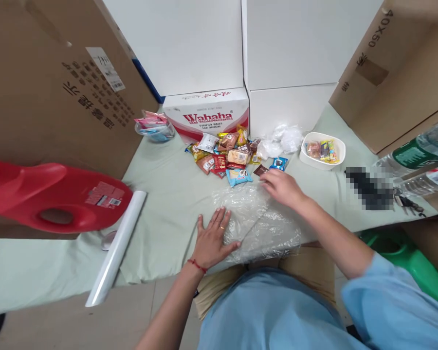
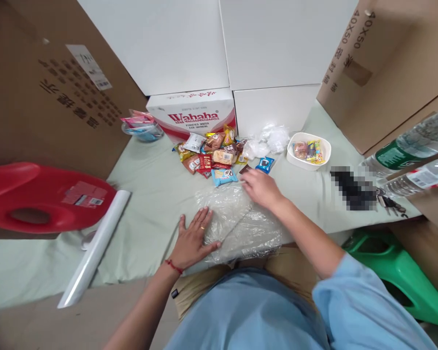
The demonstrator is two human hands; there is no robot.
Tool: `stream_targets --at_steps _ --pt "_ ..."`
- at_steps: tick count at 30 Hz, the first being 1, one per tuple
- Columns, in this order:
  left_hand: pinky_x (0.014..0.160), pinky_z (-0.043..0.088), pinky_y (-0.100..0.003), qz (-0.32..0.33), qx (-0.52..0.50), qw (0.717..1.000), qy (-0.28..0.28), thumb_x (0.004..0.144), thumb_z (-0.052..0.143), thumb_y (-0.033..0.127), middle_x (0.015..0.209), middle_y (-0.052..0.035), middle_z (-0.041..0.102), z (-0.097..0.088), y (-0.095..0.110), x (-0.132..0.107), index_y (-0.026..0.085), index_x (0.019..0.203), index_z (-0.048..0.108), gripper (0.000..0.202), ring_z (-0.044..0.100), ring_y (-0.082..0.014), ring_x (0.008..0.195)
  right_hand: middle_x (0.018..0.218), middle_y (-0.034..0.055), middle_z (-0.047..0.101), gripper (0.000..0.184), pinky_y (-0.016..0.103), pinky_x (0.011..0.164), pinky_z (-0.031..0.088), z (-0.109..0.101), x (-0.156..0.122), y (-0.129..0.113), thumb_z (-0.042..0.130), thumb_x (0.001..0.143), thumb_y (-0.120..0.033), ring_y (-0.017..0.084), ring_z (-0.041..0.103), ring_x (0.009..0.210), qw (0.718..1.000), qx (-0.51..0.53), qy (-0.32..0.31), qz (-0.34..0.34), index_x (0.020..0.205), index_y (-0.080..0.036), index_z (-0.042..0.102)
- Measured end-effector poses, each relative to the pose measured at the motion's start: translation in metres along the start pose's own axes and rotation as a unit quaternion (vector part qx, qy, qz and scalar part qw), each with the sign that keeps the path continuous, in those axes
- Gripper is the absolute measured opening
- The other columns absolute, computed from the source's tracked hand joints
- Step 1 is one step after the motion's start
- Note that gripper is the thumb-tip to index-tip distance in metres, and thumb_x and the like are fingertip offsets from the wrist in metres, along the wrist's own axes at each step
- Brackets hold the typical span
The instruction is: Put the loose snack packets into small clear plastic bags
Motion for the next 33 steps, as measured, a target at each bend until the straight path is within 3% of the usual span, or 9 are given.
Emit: stream_targets --at_steps 3,7,13,17,20,22,25,28,33 --pt "0.121 0.000 -0.074 0.003 -0.003 1.000 -0.014 0.084 0.053 0.080 0.169 -0.0221 0.024 0.001 -0.002 0.001 0.019 0.167 0.006 0.113 0.029 -0.0401 0.156 0.130 0.0169 0.064 0.032 0.041 0.097 0.043 0.041 0.066 -0.018 0.066 0.092 -0.021 0.033 0.049 0.122 0.987 -0.111 -0.087 -0.076 0.124 -0.016 0.069" --pt "0.122 0.001 -0.072 0.002 0.010 1.000 -0.019 0.081 0.054 0.082 0.169 -0.0241 0.024 0.003 -0.007 -0.001 0.014 0.166 0.001 0.121 0.027 -0.0408 0.156 0.134 0.0191 0.062 0.034 0.048 0.105 0.037 0.068 0.097 -0.019 0.054 0.099 -0.019 0.034 0.046 0.126 0.982 -0.146 -0.095 -0.072 0.130 -0.013 0.065" --pt "0.123 -0.009 -0.069 0.017 0.008 1.000 -0.007 0.086 0.054 0.075 0.171 -0.0213 0.020 0.008 -0.008 -0.003 0.016 0.166 0.013 0.108 0.023 -0.0380 0.158 0.131 0.0159 0.065 0.043 0.043 0.104 0.042 0.002 0.066 -0.003 0.050 0.101 -0.028 0.029 0.055 0.119 0.996 0.068 -0.012 -0.052 0.141 -0.014 0.058" --pt "0.122 -0.009 -0.071 0.028 0.006 1.000 0.008 0.086 0.054 0.075 0.170 -0.0220 0.021 0.009 -0.010 -0.004 0.016 0.166 0.013 0.108 0.024 -0.0395 0.157 0.104 0.0061 0.070 0.043 0.029 0.080 0.049 -0.027 0.039 -0.011 0.048 0.104 -0.044 0.019 0.063 0.090 0.926 0.280 -0.243 -0.061 0.128 -0.013 0.065" --pt "0.122 -0.007 -0.072 0.030 0.009 0.999 0.013 0.086 0.055 0.075 0.170 -0.0224 0.023 0.008 -0.009 -0.004 0.016 0.166 0.013 0.108 0.025 -0.0401 0.157 0.094 0.0025 0.071 0.039 0.025 0.074 0.047 -0.005 0.027 -0.026 0.053 0.101 -0.044 0.016 0.062 0.083 0.862 0.283 -0.409 -0.101 0.115 -0.012 0.070" --pt "0.122 -0.007 -0.072 0.029 0.010 0.999 0.009 0.087 0.054 0.074 0.170 -0.0224 0.022 0.007 -0.009 -0.003 0.015 0.166 0.012 0.108 0.025 -0.0397 0.157 0.092 0.0022 0.073 0.034 0.024 0.073 0.046 0.018 0.025 -0.035 0.052 0.102 -0.040 0.016 0.062 0.081 0.867 0.207 -0.441 -0.101 0.113 -0.014 0.072" --pt "0.121 -0.007 -0.073 0.027 0.007 1.000 0.000 0.087 0.054 0.075 0.170 -0.0229 0.021 0.007 -0.007 -0.004 0.014 0.166 0.011 0.109 0.024 -0.0396 0.157 0.096 0.0090 0.074 0.035 0.027 0.072 0.044 0.037 0.028 -0.043 0.057 0.100 -0.045 0.021 0.066 0.083 0.933 -0.013 -0.356 -0.052 0.109 -0.014 0.073" --pt "0.122 -0.004 -0.072 0.027 0.000 1.000 0.011 0.087 0.053 0.075 0.170 -0.0232 0.022 0.007 -0.008 -0.006 0.015 0.166 0.012 0.107 0.026 -0.0395 0.157 0.105 0.0162 0.072 0.042 0.030 0.073 0.044 0.025 0.020 -0.044 0.057 0.100 -0.052 0.026 0.068 0.093 0.966 -0.150 -0.212 -0.014 0.108 -0.014 0.072" --pt "0.126 0.006 -0.067 0.010 -0.061 0.997 0.040 0.098 0.045 0.063 0.169 -0.0194 0.028 0.002 -0.016 -0.012 0.021 0.166 0.016 0.085 0.027 -0.0337 0.157 0.104 0.0117 0.070 0.042 0.031 0.080 0.049 0.006 -0.048 -0.041 0.050 0.103 -0.053 0.022 0.064 0.096 0.971 -0.028 -0.197 -0.133 0.112 -0.017 0.070"
Point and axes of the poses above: each hand's wrist, its own x-axis towards the middle knuckle, its own z-axis out of the palm, y = z × x, the point moved 1 cm from there along x, towards the middle knuckle
